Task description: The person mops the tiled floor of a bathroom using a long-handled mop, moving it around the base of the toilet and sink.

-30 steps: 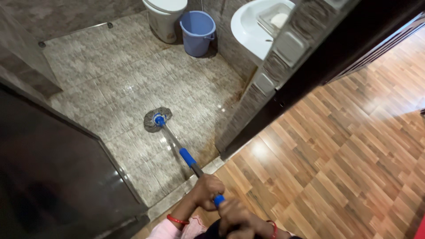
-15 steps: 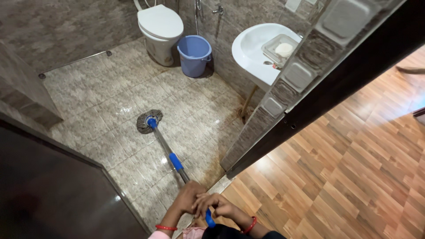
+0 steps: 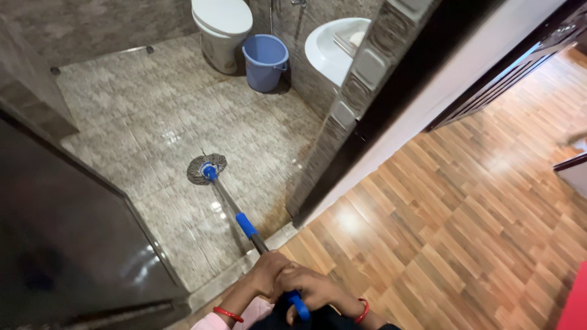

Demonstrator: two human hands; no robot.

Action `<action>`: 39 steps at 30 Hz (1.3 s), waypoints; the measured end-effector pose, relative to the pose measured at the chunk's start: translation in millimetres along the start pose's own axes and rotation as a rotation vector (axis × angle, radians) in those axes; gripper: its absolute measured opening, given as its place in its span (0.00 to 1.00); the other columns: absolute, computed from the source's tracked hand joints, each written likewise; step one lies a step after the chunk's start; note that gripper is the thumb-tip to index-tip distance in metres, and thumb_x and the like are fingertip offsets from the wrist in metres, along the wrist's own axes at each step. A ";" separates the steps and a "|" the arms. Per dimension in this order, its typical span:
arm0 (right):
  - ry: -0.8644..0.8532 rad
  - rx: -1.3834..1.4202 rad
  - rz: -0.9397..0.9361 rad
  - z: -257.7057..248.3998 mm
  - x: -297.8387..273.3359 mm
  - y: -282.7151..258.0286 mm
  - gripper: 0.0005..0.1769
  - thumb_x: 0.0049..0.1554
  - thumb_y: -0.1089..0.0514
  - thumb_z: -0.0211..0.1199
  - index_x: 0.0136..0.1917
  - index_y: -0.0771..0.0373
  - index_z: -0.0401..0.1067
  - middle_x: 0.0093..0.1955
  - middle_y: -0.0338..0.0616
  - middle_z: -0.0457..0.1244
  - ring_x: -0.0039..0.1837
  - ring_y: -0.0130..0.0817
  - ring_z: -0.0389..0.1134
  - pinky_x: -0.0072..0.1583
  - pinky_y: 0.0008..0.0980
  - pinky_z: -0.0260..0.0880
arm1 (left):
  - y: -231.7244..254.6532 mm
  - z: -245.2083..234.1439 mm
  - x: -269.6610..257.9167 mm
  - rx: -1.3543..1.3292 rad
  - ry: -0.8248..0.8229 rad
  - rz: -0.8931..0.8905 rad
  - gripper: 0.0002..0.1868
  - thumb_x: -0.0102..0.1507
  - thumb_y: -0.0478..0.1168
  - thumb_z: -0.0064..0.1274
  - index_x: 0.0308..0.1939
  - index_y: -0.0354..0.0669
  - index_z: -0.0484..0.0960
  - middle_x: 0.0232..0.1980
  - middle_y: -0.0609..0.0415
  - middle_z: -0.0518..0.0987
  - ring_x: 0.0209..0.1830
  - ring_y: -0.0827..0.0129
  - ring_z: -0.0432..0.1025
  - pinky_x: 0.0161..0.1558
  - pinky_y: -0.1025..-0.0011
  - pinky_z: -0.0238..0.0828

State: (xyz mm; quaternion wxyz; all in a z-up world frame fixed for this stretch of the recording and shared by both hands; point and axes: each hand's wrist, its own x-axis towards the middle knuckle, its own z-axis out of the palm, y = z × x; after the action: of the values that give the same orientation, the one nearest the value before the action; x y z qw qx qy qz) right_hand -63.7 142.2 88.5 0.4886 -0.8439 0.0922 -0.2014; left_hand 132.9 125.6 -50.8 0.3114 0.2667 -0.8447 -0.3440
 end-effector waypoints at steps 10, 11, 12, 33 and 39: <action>0.029 0.178 -0.178 -10.0 -73.2 -98.3 0.26 0.63 0.36 0.65 0.53 0.63 0.79 0.53 0.45 0.72 0.63 0.47 0.73 0.73 0.48 0.64 | 136.7 58.3 41.6 0.095 0.210 0.148 0.17 0.55 0.51 0.63 0.42 0.49 0.80 0.41 0.57 0.82 0.47 0.62 0.76 0.57 0.55 0.65; 0.022 0.254 -0.198 -8.3 -74.6 -102.8 0.26 0.64 0.36 0.62 0.51 0.64 0.78 0.53 0.46 0.72 0.62 0.48 0.73 0.70 0.48 0.68 | 155.9 54.8 44.5 0.197 0.258 0.081 0.11 0.61 0.48 0.60 0.44 0.52 0.80 0.41 0.62 0.81 0.52 0.67 0.77 0.67 0.51 0.62; 0.016 0.331 -0.216 -7.2 -75.2 -104.1 0.27 0.65 0.36 0.60 0.49 0.65 0.78 0.52 0.48 0.71 0.61 0.50 0.73 0.68 0.48 0.71 | 173.1 48.4 46.3 0.200 0.263 0.075 0.11 0.61 0.48 0.60 0.44 0.52 0.80 0.41 0.62 0.81 0.52 0.67 0.77 0.67 0.51 0.62; -0.023 0.168 -0.221 -10.0 32.1 14.0 0.19 0.58 0.51 0.68 0.31 0.59 0.67 0.32 0.43 0.62 0.38 0.46 0.65 0.45 0.43 0.62 | 12.6 -28.3 26.2 -0.001 0.265 0.128 0.15 0.40 0.43 0.56 0.20 0.45 0.65 0.21 0.50 0.67 0.25 0.50 0.67 0.29 0.59 0.60; -0.012 0.042 -0.151 -3.6 94.6 93.7 0.14 0.56 0.52 0.66 0.34 0.59 0.67 0.35 0.43 0.64 0.44 0.45 0.67 0.62 0.48 0.69 | -78.9 -78.0 6.9 0.040 0.200 0.049 0.17 0.52 0.45 0.59 0.19 0.47 0.66 0.23 0.52 0.68 0.27 0.52 0.69 0.33 0.60 0.63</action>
State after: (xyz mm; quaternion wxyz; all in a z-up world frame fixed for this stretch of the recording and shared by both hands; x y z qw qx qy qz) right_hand 23.9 58.6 32.9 0.4902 -0.8392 0.0209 -0.2346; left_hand 202.4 39.7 -63.0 0.3972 0.2852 -0.8224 -0.2907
